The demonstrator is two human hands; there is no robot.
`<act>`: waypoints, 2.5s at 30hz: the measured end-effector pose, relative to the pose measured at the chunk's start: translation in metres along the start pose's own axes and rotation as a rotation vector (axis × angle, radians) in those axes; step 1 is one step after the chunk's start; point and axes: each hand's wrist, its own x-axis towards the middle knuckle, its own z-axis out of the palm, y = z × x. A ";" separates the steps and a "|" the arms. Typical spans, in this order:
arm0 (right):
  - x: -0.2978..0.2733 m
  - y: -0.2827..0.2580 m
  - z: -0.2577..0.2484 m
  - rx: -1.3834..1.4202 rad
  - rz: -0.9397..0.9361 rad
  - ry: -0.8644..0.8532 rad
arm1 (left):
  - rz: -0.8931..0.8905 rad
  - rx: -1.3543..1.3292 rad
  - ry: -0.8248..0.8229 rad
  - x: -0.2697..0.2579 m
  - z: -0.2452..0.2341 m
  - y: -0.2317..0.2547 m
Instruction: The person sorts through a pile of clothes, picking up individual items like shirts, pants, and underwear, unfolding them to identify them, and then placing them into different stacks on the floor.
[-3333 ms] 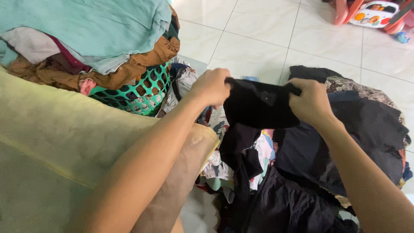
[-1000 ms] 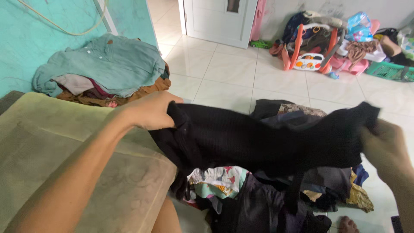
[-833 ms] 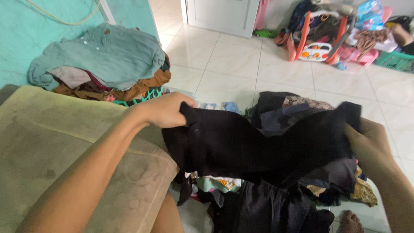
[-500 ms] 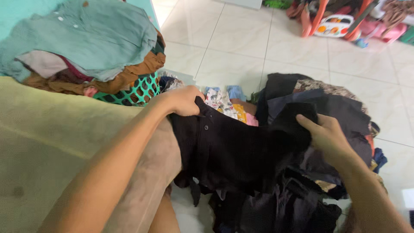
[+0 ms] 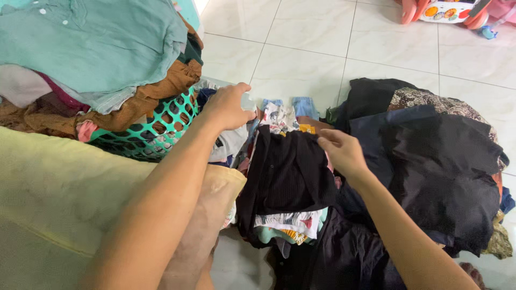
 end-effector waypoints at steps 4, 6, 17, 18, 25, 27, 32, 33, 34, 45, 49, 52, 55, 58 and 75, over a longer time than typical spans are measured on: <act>-0.022 -0.044 0.025 -0.128 -0.031 -0.078 | 0.092 0.021 0.105 -0.025 -0.026 0.005; -0.031 -0.071 0.039 -0.168 -0.157 -0.089 | 0.084 0.091 0.188 -0.038 -0.037 0.007; -0.107 -0.206 0.158 -0.082 -0.678 -0.248 | 0.010 0.194 0.749 -0.113 -0.098 -0.096; -0.114 -0.212 0.168 -0.086 -0.686 -0.260 | -0.096 0.168 0.796 -0.116 -0.103 -0.106; -0.129 -0.230 0.187 -0.268 -0.663 -0.289 | -0.308 0.142 0.683 -0.098 -0.104 -0.129; -0.131 -0.230 0.187 -0.320 -0.641 -0.277 | -0.431 0.210 0.567 -0.086 -0.104 -0.134; -0.132 -0.231 0.188 -0.221 -0.590 -0.292 | -0.367 0.127 0.628 -0.076 -0.109 -0.155; -0.132 -0.231 0.188 -0.226 -0.588 -0.290 | -0.385 0.090 0.596 -0.073 -0.112 -0.156; -0.132 -0.232 0.189 -0.218 -0.551 -0.299 | -0.381 0.083 0.595 -0.070 -0.115 -0.158; -0.131 -0.235 0.188 -0.214 -0.467 -0.315 | -0.101 0.011 0.962 -0.068 -0.118 -0.145; -0.130 -0.228 0.188 -0.257 -0.471 -0.268 | -0.010 -0.110 1.002 -0.090 -0.121 -0.114; -0.128 -0.223 0.190 -0.267 -0.545 -0.209 | 0.230 -0.208 1.149 -0.106 -0.119 -0.090; -0.130 -0.220 0.188 -0.296 -0.591 -0.144 | 0.324 -0.285 1.060 -0.130 -0.105 -0.052; -0.134 -0.219 0.179 -0.188 -0.640 -0.068 | 0.414 -0.373 0.964 -0.165 -0.087 -0.008; -0.197 -0.264 0.067 0.183 -0.637 -0.042 | 0.366 -0.925 0.920 -0.221 -0.016 0.025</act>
